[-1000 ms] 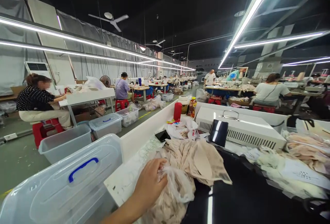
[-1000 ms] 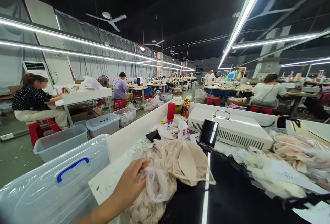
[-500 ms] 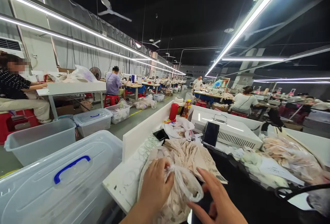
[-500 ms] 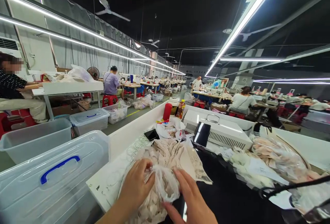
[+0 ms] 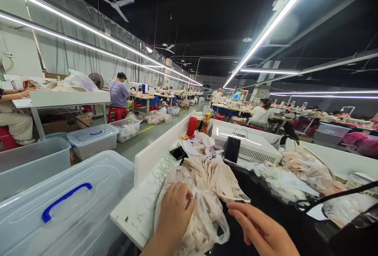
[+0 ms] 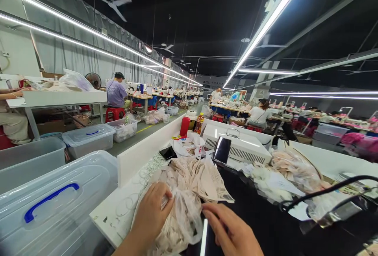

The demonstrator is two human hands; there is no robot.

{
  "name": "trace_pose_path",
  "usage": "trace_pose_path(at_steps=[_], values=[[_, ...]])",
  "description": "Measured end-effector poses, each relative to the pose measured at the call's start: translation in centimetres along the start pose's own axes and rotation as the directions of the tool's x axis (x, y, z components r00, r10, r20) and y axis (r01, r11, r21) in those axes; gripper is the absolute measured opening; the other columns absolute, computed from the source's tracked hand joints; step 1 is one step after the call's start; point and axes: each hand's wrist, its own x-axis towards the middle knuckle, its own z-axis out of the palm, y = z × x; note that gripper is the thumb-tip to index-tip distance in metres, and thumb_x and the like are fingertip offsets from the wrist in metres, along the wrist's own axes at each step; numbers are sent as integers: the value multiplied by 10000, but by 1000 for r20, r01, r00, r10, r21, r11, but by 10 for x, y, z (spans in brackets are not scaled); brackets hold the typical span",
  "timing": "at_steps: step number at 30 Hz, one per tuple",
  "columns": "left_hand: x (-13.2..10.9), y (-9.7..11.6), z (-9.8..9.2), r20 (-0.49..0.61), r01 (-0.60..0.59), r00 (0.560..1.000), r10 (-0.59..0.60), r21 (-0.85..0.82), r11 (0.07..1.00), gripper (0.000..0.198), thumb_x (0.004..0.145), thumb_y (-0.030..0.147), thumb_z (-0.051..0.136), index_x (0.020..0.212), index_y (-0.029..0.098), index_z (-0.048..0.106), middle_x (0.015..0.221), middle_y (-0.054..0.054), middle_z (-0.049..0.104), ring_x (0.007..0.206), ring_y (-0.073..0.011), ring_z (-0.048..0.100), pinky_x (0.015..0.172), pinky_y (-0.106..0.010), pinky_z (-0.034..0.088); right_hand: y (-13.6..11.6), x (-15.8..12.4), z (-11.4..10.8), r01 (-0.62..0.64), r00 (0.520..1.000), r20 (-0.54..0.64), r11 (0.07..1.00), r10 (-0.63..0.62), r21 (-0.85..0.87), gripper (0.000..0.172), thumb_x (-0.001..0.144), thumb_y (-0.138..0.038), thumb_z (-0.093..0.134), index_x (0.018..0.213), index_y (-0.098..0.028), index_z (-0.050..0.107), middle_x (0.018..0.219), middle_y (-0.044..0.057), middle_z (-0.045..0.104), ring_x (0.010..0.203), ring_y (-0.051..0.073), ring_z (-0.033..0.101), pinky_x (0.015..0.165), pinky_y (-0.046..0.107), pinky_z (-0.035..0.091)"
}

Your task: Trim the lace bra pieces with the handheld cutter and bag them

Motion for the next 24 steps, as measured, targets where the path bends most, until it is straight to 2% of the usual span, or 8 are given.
trace_pose_path(at_steps=[2, 3, 6, 9, 11, 14, 18, 24], values=[[0, -1, 1, -3, -13, 1000, 13, 17, 1000, 212, 859, 4, 608, 817, 205, 555, 876, 0, 632, 895, -229, 609, 800, -361, 463, -9, 21, 0, 35, 995, -92, 998, -39, -48, 290, 1012, -529, 538, 1043, -310, 726, 964, -11, 731, 695, 148, 659, 661, 211, 544], [-1, -2, 1, -7, -20, 1000, 20, 27, 999, 218, 851, -2, 611, 811, 205, 553, 872, 0, 631, 892, -229, 609, 796, -361, 464, -15, 33, 3, 65, 994, -81, 995, -71, -80, 270, 1017, -504, 539, 1028, -308, 724, 991, -9, 728, 771, 164, 673, 709, 232, 540], [-3, -8, 5, -25, -69, 997, 70, 40, 997, 226, 841, -5, 616, 804, 206, 541, 874, 3, 626, 887, -222, 607, 786, -353, 473, -34, 68, 21, 155, 983, 122, 978, -138, -141, 225, 1045, -340, 506, 1115, -288, 714, 1068, 17, 725, 947, 205, 686, 832, 301, 528], [-6, -17, 10, -17, -138, 990, 139, 27, 990, 194, 881, 29, 582, 838, 214, 541, 923, -2, 626, 913, -211, 603, 814, -352, 486, -42, 88, 41, 184, 962, 233, 971, -146, -152, 262, 976, -180, 577, 1188, -247, 716, 1064, 59, 720, 997, 263, 683, 850, 365, 518], [-9, -20, 11, 0, -151, 989, 151, 15, 988, 175, 897, 49, 564, 862, 219, 546, 970, -14, 626, 950, -214, 601, 832, -356, 492, -41, 92, 49, 187, 948, 286, 972, -140, -144, 275, 942, -133, 593, 1154, -233, 735, 996, 69, 707, 954, 285, 681, 790, 371, 508], [-12, -20, 12, -2, -126, 992, 126, 11, 992, 188, 874, 35, 560, 860, 222, 544, 992, -25, 616, 969, -219, 602, 836, -359, 493, -35, 92, 51, 175, 935, 325, 981, -140, -81, 186, 970, -180, 572, 999, -242, 745, 949, 54, 681, 936, 275, 657, 758, 354, 474], [-14, -17, 12, -28, -119, 992, 119, 11, 993, 203, 848, 26, 565, 839, 227, 540, 971, -22, 611, 948, -214, 609, 836, -350, 494, -24, 88, 50, 103, 948, 294, 992, -118, 68, 198, 1008, -201, 491, 911, -234, 660, 948, 13, 673, 921, 205, 639, 817, 315, 457], [-15, -19, 10, -67, -143, 987, 145, 29, 989, 185, 859, 51, 582, 829, 231, 549, 943, -13, 607, 910, -190, 617, 820, -303, 498, -11, 87, 58, 1, 967, 250, 980, -52, 198, 225, 1019, -304, 412, 832, -237, 518, 815, 5, 625, 778, 197, 591, 705, 295, 426]])
